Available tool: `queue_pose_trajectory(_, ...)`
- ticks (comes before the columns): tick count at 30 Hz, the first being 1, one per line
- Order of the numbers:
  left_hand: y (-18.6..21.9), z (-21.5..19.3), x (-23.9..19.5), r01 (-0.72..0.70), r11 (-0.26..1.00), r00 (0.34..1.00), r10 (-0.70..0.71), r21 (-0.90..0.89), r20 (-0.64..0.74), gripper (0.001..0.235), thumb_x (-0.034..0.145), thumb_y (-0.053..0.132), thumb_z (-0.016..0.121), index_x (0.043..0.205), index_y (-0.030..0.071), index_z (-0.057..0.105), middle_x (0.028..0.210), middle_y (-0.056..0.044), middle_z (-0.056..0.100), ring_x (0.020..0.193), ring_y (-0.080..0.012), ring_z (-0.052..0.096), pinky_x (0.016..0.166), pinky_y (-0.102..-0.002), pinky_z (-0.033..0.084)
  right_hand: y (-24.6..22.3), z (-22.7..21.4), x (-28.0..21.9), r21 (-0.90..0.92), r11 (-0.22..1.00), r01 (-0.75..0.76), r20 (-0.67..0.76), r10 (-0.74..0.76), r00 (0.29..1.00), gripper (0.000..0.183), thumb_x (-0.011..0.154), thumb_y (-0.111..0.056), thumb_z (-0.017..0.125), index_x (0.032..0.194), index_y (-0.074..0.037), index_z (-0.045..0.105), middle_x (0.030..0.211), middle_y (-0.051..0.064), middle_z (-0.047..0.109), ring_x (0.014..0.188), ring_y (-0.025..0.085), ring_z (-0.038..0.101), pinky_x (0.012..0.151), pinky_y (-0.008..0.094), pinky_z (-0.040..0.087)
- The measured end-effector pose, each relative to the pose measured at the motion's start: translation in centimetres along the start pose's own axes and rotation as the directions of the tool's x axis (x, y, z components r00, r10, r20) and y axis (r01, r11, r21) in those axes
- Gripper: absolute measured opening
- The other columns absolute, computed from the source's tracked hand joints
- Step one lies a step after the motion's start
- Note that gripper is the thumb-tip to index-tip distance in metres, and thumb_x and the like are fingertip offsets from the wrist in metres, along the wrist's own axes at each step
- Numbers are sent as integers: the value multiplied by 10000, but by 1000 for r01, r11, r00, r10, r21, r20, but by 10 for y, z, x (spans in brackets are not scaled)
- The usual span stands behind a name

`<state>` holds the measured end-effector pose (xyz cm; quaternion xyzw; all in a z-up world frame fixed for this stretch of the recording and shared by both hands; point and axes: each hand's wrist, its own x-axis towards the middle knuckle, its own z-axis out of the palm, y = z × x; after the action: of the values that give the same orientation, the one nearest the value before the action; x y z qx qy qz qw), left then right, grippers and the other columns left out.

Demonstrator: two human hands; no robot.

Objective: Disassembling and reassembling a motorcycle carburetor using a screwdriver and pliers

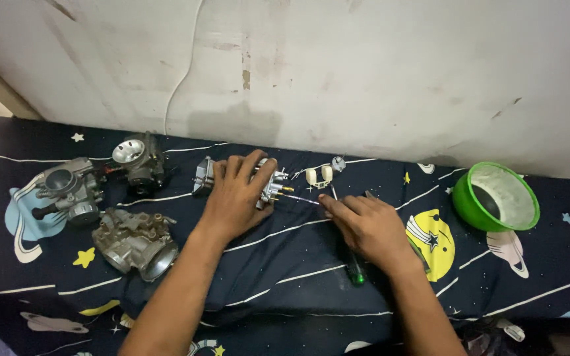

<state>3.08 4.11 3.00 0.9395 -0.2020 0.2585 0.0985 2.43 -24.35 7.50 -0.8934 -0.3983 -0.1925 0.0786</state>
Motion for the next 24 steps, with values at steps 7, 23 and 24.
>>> queue_pose_trajectory(7,0,5,0,-3,1000,1000,4,9,-13,973,552,307,900,1427,173,496,1398,-121,513,1155,-328,511,934,-527,405,0,0,4,53,998,-35,14,34,999,270,964,-298,685,1212,-190,682,975,56,718,934,276,722,735,394,608)
queue_pose_trajectory(23,1,6,-1,-2,1000,998,4,22,-66,938,551,264,879,1406,163,507,1362,-127,530,1126,-333,527,902,-533,402,3,5,3,34,999,16,-98,-12,995,189,975,-277,685,1142,-198,726,908,44,658,822,262,678,676,379,573)
queue_pose_trajectory(24,1,4,-1,-1,1000,997,3,18,-78,942,547,254,884,1406,157,509,1358,-136,532,1124,-340,531,898,-540,403,2,5,4,48,999,22,-104,-17,994,191,981,-272,678,1142,-183,727,897,50,662,808,264,679,670,378,570)
